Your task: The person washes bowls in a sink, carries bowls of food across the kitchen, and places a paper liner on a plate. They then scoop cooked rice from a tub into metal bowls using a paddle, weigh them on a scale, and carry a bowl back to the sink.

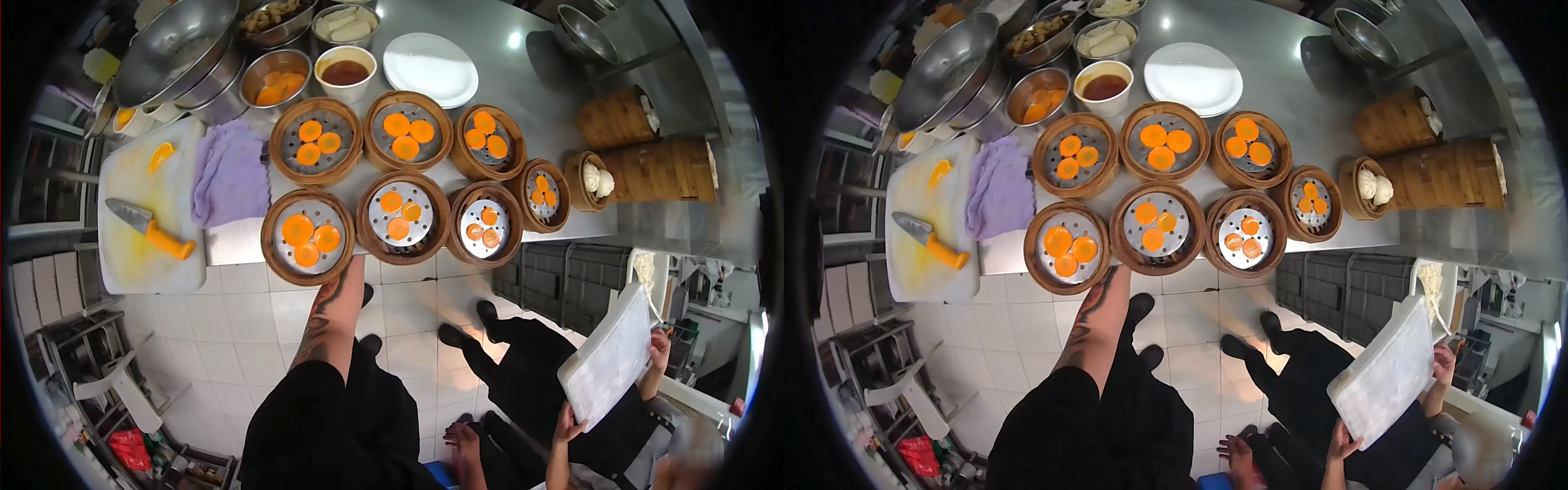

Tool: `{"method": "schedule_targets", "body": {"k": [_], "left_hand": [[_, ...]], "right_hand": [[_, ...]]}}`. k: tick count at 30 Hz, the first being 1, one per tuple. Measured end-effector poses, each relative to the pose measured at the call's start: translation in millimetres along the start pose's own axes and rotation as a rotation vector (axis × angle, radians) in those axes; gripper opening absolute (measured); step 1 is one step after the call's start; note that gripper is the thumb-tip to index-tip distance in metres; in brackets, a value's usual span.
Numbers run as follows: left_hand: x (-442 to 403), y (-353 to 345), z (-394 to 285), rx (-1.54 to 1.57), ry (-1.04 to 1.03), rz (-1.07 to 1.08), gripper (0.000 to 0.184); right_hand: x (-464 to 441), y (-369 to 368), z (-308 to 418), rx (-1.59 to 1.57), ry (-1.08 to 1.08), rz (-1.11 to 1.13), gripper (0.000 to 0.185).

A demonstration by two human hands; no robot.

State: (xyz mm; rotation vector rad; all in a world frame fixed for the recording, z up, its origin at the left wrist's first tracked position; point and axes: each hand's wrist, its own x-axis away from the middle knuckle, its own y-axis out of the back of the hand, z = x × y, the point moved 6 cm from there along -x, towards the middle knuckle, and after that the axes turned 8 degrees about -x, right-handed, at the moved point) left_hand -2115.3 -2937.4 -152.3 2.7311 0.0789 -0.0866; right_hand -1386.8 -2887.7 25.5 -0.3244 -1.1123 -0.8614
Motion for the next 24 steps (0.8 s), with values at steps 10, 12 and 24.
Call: {"method": "schedule_targets", "body": {"k": [10,12,24], "left_hand": [[71.7,129.4,-32.1,0.094,-0.073,-0.127,0.030],[104.8,183.1,-15.4,0.091,0.138,0.017,0.027],[232.9,682.8,-22.7,0.243,0.430,-0.117,0.018]], "right_hand": [[-30.3,-23.5,24.6,0.238,0.131,0.123,0.031],[-38.4,-54.5,56.0,0.359,0.193,0.212,0.030],[37.6,-244.9,156.2,1.200,1.324,0.063,0.015]]}}
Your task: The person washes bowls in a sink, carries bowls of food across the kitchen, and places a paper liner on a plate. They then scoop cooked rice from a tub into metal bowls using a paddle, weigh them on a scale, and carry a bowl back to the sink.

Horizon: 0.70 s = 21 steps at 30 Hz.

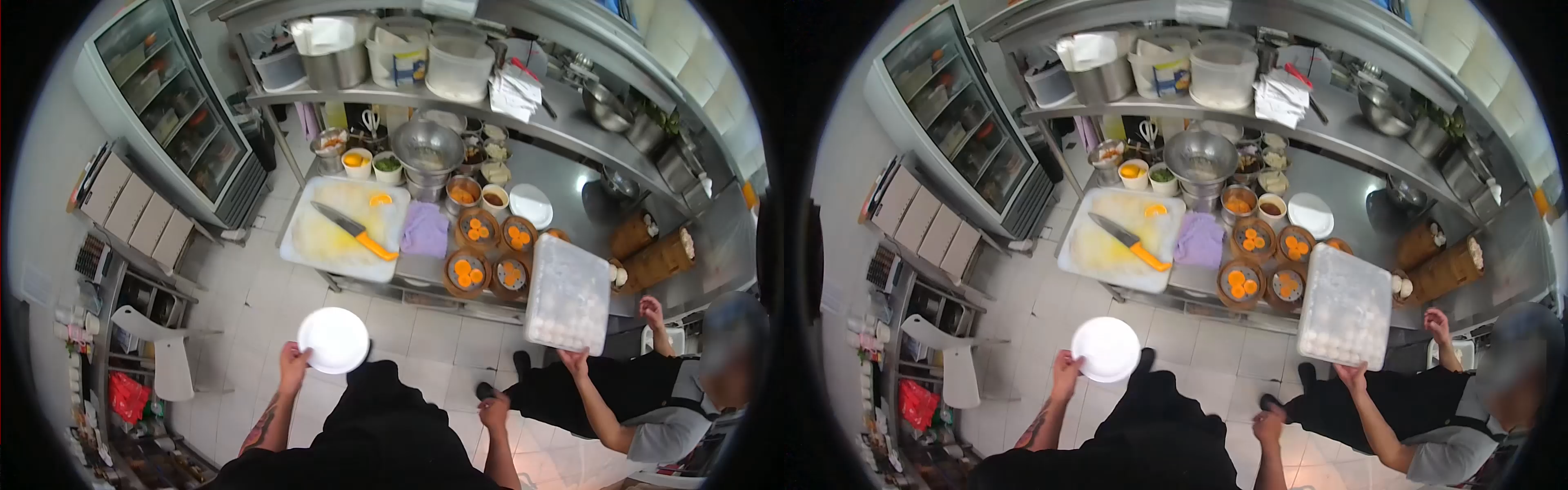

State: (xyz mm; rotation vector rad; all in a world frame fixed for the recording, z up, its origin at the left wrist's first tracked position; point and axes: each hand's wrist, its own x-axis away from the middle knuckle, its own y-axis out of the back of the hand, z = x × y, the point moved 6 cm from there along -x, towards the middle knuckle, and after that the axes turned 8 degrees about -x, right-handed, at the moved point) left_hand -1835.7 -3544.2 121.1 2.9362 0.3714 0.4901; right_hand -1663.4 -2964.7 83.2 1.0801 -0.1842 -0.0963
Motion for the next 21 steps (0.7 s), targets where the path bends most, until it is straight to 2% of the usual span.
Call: {"method": "schedule_targets", "body": {"k": [1,2,3,4,5,6,8,10,13,14,15,18,19,21], "left_hand": [[-26.2,13.3,-15.5,0.013,-0.015,0.007,0.018],[-53.4,32.2,-32.5,0.014,-0.037,-0.083,0.018],[-80.2,48.7,-46.5,0.010,-0.056,-0.169,0.018],[-111.2,53.9,-57.0,0.016,-0.067,-0.156,0.018],[-142.7,59.6,-65.0,0.033,-0.061,-0.156,0.018],[-175.0,64.3,-72.4,0.049,-0.057,-0.152,0.018],[-230.2,61.2,-81.9,0.076,-0.058,-0.097,0.019],[-279.9,60.3,-68.8,0.117,-0.041,-0.024,0.021],[-318.4,49.5,-64.6,0.094,-0.016,0.055,0.021],[-321.9,45.1,-67.9,0.116,0.011,0.081,0.022],[-326.2,41.2,-67.6,0.112,0.006,0.100,0.022],[-332.4,34.1,-60.9,0.119,0.067,0.080,0.023],[-336.6,33.9,-53.7,0.114,0.065,0.096,0.023],[-348.2,34.2,-49.1,-0.136,-0.119,0.010,0.022]], "right_hand": [[-23.2,-28.8,19.7,-0.462,0.024,-0.017,0.013],[-43.7,-65.5,45.8,-0.990,-0.236,0.239,0.010],[-64.1,-49.4,124.1,-1.215,-0.340,0.374,0.015],[-92.3,-34.3,183.8,-0.947,-0.161,0.444,0.020],[-120.9,-20.5,234.7,-0.715,0.045,0.334,0.017],[-150.3,-12.8,278.3,-0.718,0.054,0.336,0.018],[-211.5,4.7,357.9,-0.932,0.141,0.281,0.017],[-265.4,68.0,448.6,-0.881,0.292,0.157,0.015],[-340.6,175.9,545.2,-0.722,0.502,-0.219,0.014],[-354.2,220.9,580.1,-0.958,0.480,-0.287,0.014],[-371.7,255.7,599.4,-1.025,0.484,-0.407,0.014],[-416.9,326.9,625.0,-0.853,0.494,-0.854,0.019],[-431.0,333.4,628.4,-0.845,0.484,-0.867,0.019],[-444.2,340.5,641.3,-0.630,0.639,-0.965,0.025]]}}
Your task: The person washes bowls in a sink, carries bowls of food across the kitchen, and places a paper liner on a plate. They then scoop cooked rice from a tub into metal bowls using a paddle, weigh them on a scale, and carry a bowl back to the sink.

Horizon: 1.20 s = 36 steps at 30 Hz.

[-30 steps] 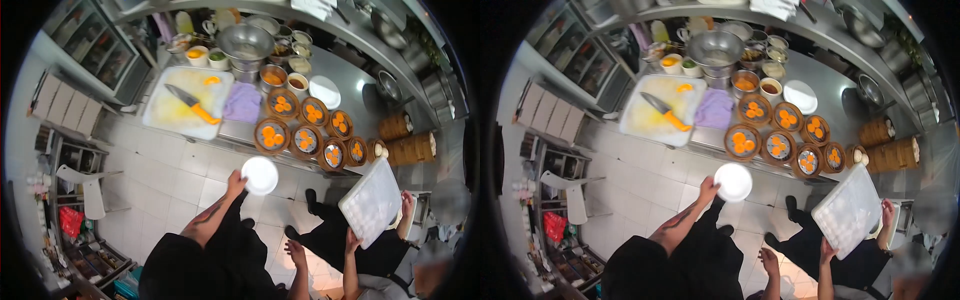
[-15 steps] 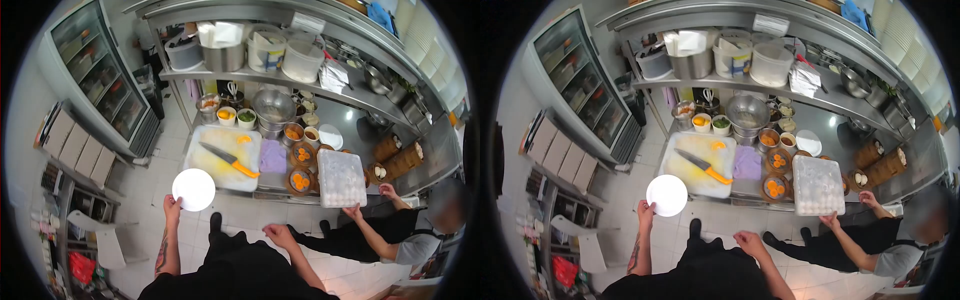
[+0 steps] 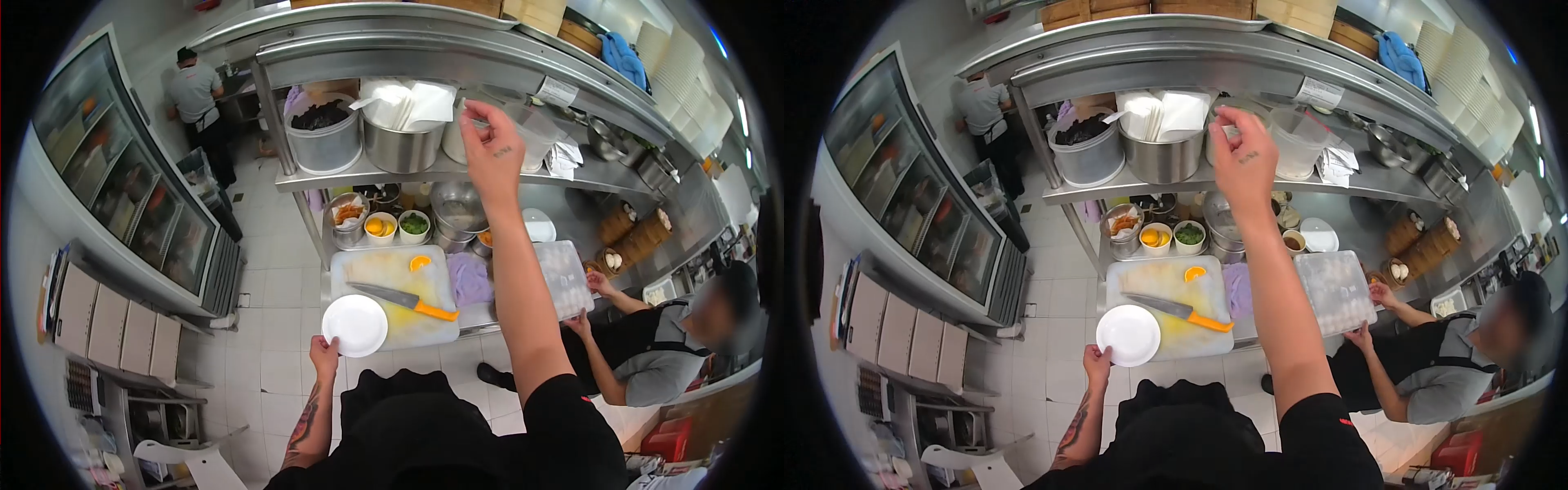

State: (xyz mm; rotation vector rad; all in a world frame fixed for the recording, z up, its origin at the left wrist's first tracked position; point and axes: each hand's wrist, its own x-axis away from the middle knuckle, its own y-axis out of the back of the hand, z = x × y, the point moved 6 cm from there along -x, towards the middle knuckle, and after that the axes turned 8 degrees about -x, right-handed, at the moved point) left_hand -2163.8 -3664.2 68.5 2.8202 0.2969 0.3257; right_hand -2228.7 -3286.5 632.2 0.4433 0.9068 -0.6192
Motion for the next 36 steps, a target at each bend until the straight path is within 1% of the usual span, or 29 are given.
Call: {"method": "schedule_targets", "body": {"k": [1,2,4,5,7,9,10,12,13,15,18,21,25,27,28,30,31,33,34,36], "left_hand": [[10.5,4.7,-32.0,-0.043,-0.032,-0.018,0.023],[6.0,4.9,-34.1,-0.042,-0.035,-0.013,0.023],[1.6,6.0,-46.1,-0.285,-0.228,-0.035,0.024],[-0.3,7.6,-46.3,-0.285,-0.228,-0.034,0.024],[-3.4,5.5,-50.4,-0.413,-0.262,0.003,0.026],[-1.3,5.1,-56.1,-0.403,-0.304,0.003,0.026],[1.3,4.4,-59.8,-0.393,-0.343,0.006,0.026],[4.3,2.6,-64.1,-0.397,-0.343,-0.022,0.027],[3.8,2.6,-66.0,-0.400,-0.342,-0.051,0.027],[1.2,-0.9,-64.3,-0.385,-0.335,-0.052,0.027],[-2.1,-2.5,-64.4,-0.388,-0.330,-0.050,0.028],[-3.9,-2.9,-63.6,-0.402,-0.322,-0.041,0.028],[-4.7,-3.5,-59.1,-0.388,-0.338,-0.060,0.028],[-5.0,-3.9,-56.6,-0.349,-0.310,-0.053,0.029],[-4.5,-3.5,-57.7,-0.311,-0.282,-0.046,0.030],[-2.2,-2.4,-62.4,-0.306,-0.268,-0.035,0.030],[-1.4,-2.2,-64.0,-0.302,-0.255,-0.025,0.031],[-1.8,-2.6,-61.3,-0.279,-0.240,-0.011,0.031],[-2.3,-3.2,-58.7,-0.253,-0.224,0.000,0.031],[-4.1,-4.3,-51.2,-0.254,-0.230,-0.009,0.031]], "right_hand": [[0.0,-2.4,-3.2,0.008,0.001,-0.004,0.025],[-0.6,-4.9,-6.1,0.035,0.004,-0.015,0.027],[-0.4,-11.0,-13.1,0.062,0.006,-0.024,0.029],[0.3,-12.4,-18.8,0.027,-0.025,-0.057,0.030],[-1.8,-16.6,-20.6,-0.010,-0.053,-0.091,0.031],[-3.6,-19.1,-7.7,0.020,0.029,-0.100,0.032],[-5.4,-20.2,-10.4,0.021,0.028,-0.101,0.032],[-9.4,-23.2,-11.5,0.079,0.104,-0.096,0.029],[-10.4,-23.7,-12.4,0.078,0.105,-0.099,0.029],[-9.6,-24.2,-13.4,0.083,0.101,-0.099,0.023],[-8.9,-25.2,-12.0,0.073,0.147,-0.105,0.021],[-6.6,-24.1,-11.9,0.068,0.142,-0.113,0.019],[-0.8,-23.4,-10.9,0.061,0.200,-0.148,0.023],[2.0,-21.0,-14.5,-0.019,0.118,-0.187,0.028],[3.0,-22.8,-13.5,-0.019,0.118,-0.187,0.028],[4.8,-23.0,-22.6,-0.305,-0.025,-0.237,0.033],[5.5,-22.0,-24.6,-0.303,-0.026,-0.239,0.033],[6.4,-23.2,-33.3,-0.293,-0.084,-0.193,0.024],[5.9,-21.1,-33.9,-0.291,-0.085,-0.194,0.024],[3.7,-18.9,-27.4,-0.156,0.006,-0.144,0.016]]}}
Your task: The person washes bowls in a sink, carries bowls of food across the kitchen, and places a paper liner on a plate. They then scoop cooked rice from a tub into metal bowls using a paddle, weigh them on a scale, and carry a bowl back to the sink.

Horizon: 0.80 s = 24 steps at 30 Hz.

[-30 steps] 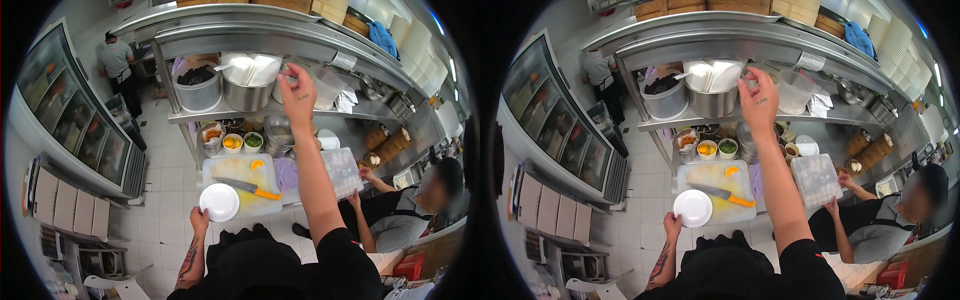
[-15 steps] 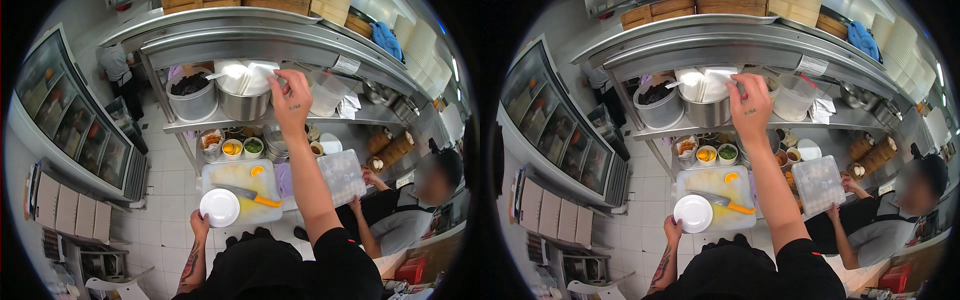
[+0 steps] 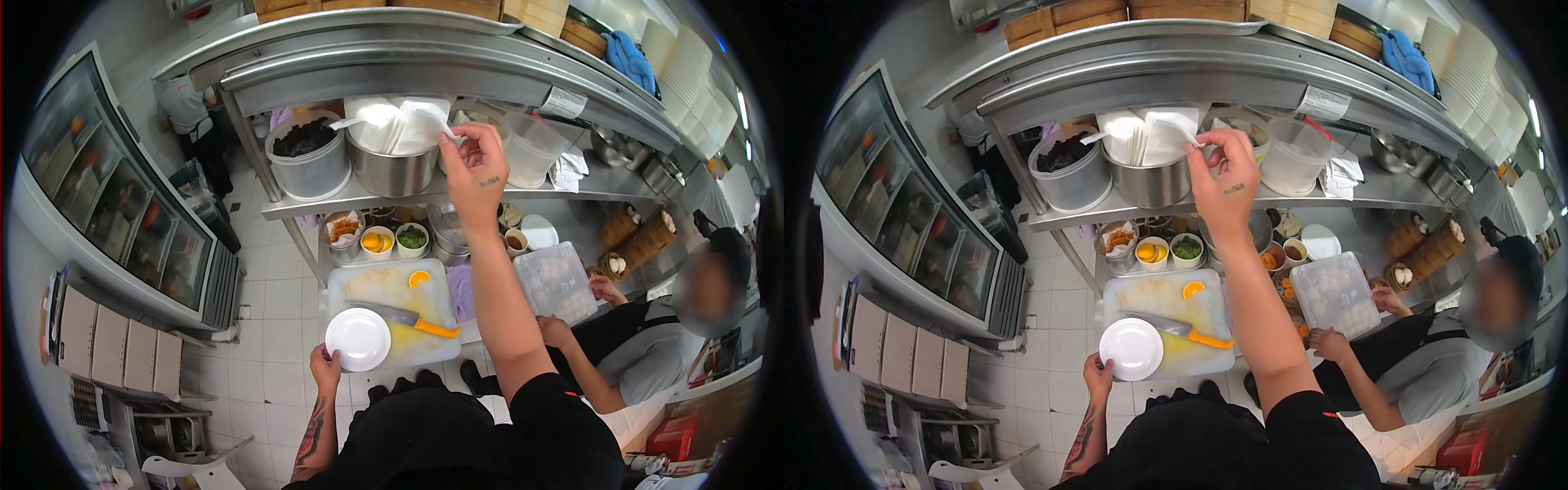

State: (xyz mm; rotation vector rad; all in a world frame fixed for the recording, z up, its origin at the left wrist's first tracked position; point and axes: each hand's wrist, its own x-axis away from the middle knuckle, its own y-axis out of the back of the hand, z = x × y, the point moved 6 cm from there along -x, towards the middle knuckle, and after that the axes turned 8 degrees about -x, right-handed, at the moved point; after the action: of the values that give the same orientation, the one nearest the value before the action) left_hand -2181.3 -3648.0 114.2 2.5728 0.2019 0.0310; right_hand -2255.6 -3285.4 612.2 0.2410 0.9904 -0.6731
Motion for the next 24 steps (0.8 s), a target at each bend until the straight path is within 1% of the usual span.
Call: {"method": "schedule_targets", "body": {"k": [2,4,6,8,10,11,12,13,14,16,17,19,20,21,22,23,24], "left_hand": [[4.3,4.5,-3.9,0.000,0.004,-0.013,0.031],[4.8,7.2,-13.5,-0.078,-0.033,-0.026,0.032],[4.6,6.5,-14.4,-0.058,-0.025,-0.027,0.032],[4.1,7.6,-13.5,-0.041,-0.019,-0.025,0.033],[3.7,6.7,-15.1,-0.085,-0.041,0.001,0.033],[2.8,8.6,-15.4,-0.084,-0.035,-0.002,0.033],[1.9,8.1,-15.7,-0.119,-0.029,0.048,0.038],[1.8,9.5,-15.8,-0.155,-0.023,0.099,0.042],[2.0,18.4,-17.1,-0.161,-0.016,0.099,0.042],[3.0,41.2,-18.9,-0.104,0.004,0.166,0.050],[3.6,60.1,-12.4,-0.024,0.054,0.269,0.053],[11.4,127.2,-14.2,0.489,0.028,0.546,0.051],[20.8,151.1,3.0,0.616,0.058,0.610,0.051],[36.7,164.8,51.3,0.461,0.182,0.529,0.050],[52.9,174.6,107.9,0.187,0.313,0.463,0.050],[77.2,181.8,166.3,-0.213,0.428,0.459,0.050],[93.5,186.7,201.3,-0.449,0.507,0.468,0.050]], "right_hand": [[-5.6,-0.4,6.7,0.015,0.018,-0.006,0.013],[-13.0,-3.3,12.5,0.026,0.039,-0.004,0.010],[-18.2,-6.9,27.1,0.049,0.217,-0.010,0.011],[-20.4,-9.8,29.7,0.033,0.210,0.006,0.010],[-23.1,-3.7,28.8,-0.072,0.205,-0.109,0.008],[-21.0,-0.9,33.7,-0.083,0.204,-0.127,0.009],[-19.0,0.4,41.4,-0.087,0.201,-0.122,0.009],[-14.5,1.8,55.8,-0.122,0.278,-0.100,0.012],[-7.2,5.0,70.5,-0.157,0.351,-0.081,0.014],[14.8,8.8,90.9,-0.109,0.392,0.045,0.021],[30.7,8.2,95.2,-0.115,0.341,0.104,0.021],[64.7,2.4,98.2,-0.123,0.257,0.249,0.022],[82.3,-2.0,93.7,-0.123,0.226,0.339,0.022],[100.1,-7.9,89.9,-0.071,0.167,0.441,0.022],[117.2,-14.7,84.7,-0.013,0.111,0.536,0.022],[133.2,-14.8,81.8,-0.023,0.101,0.547,0.022],[151.0,-22.1,69.1,-0.005,-0.034,0.672,0.021]]}}
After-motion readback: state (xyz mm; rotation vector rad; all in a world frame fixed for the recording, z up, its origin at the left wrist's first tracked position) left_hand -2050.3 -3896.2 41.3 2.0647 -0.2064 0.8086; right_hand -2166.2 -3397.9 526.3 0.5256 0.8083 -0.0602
